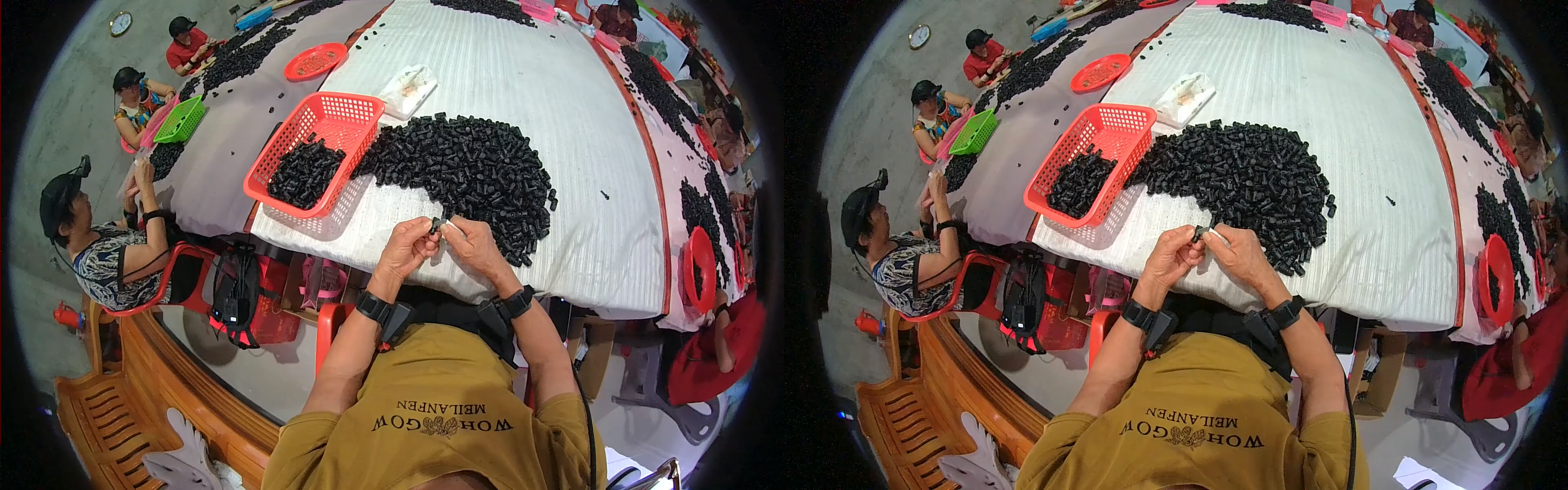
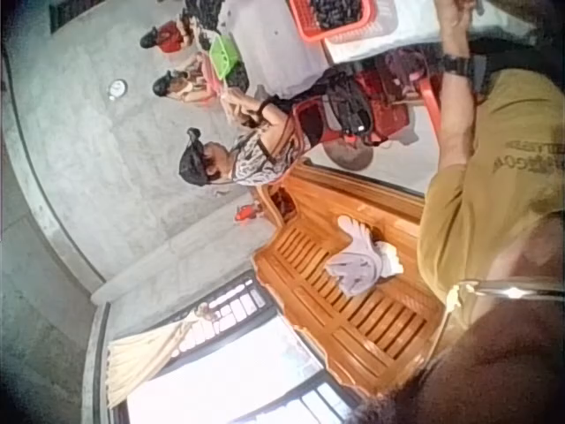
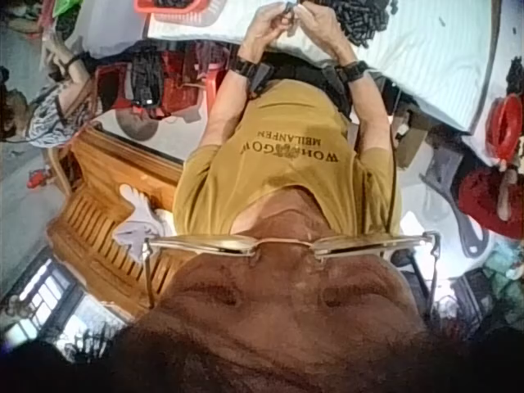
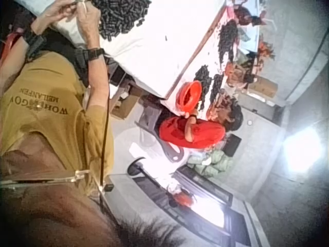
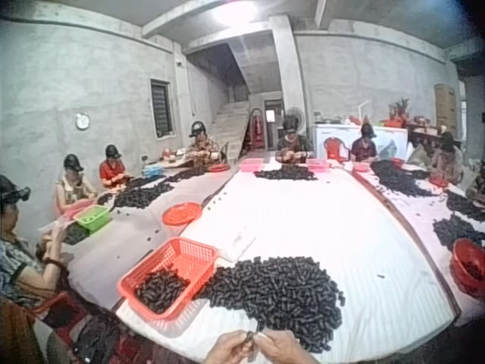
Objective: Sorting small black plastic components on a table into baskets.
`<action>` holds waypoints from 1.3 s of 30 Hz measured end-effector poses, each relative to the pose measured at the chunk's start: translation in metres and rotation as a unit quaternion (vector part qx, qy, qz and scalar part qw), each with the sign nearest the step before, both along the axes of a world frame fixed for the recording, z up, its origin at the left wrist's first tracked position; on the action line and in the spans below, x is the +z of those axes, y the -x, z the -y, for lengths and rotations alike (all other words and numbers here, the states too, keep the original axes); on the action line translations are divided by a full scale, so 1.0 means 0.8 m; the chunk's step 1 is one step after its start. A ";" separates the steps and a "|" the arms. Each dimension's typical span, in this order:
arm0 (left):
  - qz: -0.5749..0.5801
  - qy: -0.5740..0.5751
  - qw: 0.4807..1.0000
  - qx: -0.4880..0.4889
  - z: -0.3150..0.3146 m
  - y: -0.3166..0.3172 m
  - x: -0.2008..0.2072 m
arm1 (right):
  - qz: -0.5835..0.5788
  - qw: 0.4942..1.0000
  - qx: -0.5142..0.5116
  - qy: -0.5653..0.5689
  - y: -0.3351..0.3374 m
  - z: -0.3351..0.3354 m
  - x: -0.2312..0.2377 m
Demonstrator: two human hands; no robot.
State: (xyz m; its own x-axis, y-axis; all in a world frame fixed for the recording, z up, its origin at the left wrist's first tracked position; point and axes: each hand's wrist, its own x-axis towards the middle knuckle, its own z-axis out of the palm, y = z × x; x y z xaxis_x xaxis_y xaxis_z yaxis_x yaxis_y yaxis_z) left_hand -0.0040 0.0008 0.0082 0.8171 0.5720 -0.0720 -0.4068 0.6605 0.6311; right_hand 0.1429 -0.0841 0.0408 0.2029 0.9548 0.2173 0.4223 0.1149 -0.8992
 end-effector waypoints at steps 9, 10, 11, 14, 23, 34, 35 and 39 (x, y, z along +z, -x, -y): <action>-0.022 -0.021 1.000 -0.003 0.001 -0.004 0.000 | -0.014 0.999 0.027 -0.013 0.001 0.000 0.001; -0.014 -0.021 1.000 0.000 0.001 -0.005 0.000 | -0.013 0.999 0.026 -0.013 -0.001 0.000 -0.005; -0.013 -0.021 1.000 -0.001 0.001 -0.005 0.000 | -0.062 0.998 0.004 0.009 -0.005 -0.001 -0.016; -0.015 -0.011 1.000 0.006 0.000 -0.001 -0.001 | -0.147 0.987 -0.023 0.053 -0.003 0.000 -0.006; 0.015 0.014 1.000 -0.013 0.000 0.000 -0.002 | -0.091 0.995 -0.034 0.001 -0.002 -0.005 -0.028; 0.008 0.012 1.000 -0.008 0.001 -0.001 -0.001 | -0.092 0.995 -0.043 0.018 0.002 -0.001 -0.015; 0.008 0.012 1.000 -0.008 0.001 -0.001 -0.001 | -0.089 0.995 -0.052 0.010 0.004 0.000 -0.011; -0.028 -0.029 0.999 -0.014 0.005 -0.003 0.002 | -0.094 0.994 -0.045 0.027 0.002 0.004 -0.003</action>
State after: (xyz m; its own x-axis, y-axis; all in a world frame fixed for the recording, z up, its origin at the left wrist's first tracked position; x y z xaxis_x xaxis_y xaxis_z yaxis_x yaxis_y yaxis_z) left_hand -0.0014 -0.0033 0.0101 0.8282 0.5540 -0.0845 -0.3522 0.6320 0.6903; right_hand 0.1412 -0.0870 0.0383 0.3202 0.9402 0.1166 0.2528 0.0338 -0.9669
